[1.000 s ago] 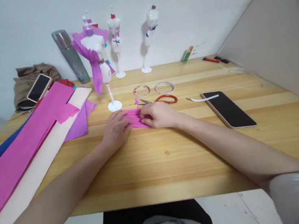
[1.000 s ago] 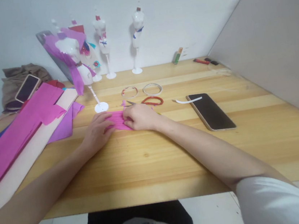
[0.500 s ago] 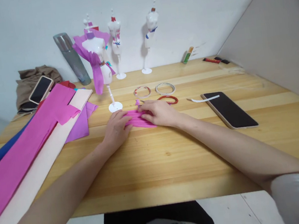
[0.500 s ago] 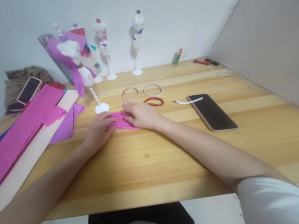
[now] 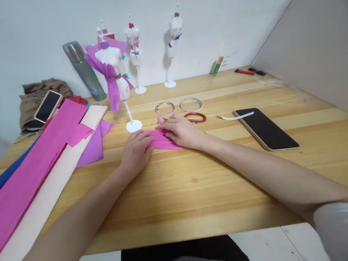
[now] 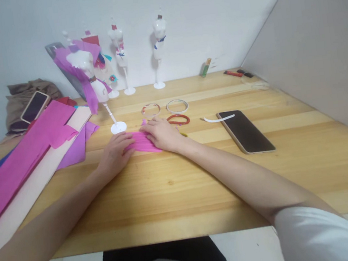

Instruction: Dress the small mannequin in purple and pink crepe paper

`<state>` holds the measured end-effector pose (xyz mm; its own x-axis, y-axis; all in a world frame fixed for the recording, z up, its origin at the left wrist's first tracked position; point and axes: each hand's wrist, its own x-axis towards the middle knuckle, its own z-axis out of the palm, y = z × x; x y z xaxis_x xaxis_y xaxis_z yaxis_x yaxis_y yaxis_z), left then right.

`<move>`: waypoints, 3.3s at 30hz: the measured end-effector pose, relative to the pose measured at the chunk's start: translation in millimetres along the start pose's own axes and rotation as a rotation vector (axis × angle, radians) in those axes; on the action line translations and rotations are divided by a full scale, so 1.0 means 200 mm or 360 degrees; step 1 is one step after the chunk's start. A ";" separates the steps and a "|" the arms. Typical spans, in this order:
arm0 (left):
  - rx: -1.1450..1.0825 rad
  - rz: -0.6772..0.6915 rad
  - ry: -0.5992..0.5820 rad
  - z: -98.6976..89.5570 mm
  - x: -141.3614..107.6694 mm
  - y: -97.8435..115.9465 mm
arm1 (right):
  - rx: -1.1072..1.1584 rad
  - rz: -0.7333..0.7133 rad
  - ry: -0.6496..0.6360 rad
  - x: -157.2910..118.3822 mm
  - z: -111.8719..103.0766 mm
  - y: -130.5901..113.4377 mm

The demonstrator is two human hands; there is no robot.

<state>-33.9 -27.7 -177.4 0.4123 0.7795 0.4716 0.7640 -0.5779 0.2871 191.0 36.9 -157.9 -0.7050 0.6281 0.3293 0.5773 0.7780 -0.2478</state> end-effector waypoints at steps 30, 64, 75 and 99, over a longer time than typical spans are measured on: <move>0.0368 -0.0096 -0.0407 -0.02 0.04 0.06 | 0.0399 0.0019 0.0138 0.00 0.03 -0.01; 0.0223 0.0077 -0.0297 0.02 0.02 0.01 | -0.0050 0.0044 -0.0090 -0.02 -0.03 -0.12; 0.0167 0.0115 -0.0302 0.01 0.03 0.01 | -0.0055 -0.0144 -0.0001 -0.03 -0.03 -0.11; 0.0075 -0.0074 -0.0309 -0.02 0.03 0.05 | 0.0183 -0.0275 -0.0026 -0.03 0.02 -0.06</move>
<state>-24.9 -29.7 -168.5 0.4606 0.8396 0.2879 0.8050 -0.5318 0.2631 187.3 23.5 -160.1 -0.7966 0.4847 0.3613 0.3971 0.8701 -0.2918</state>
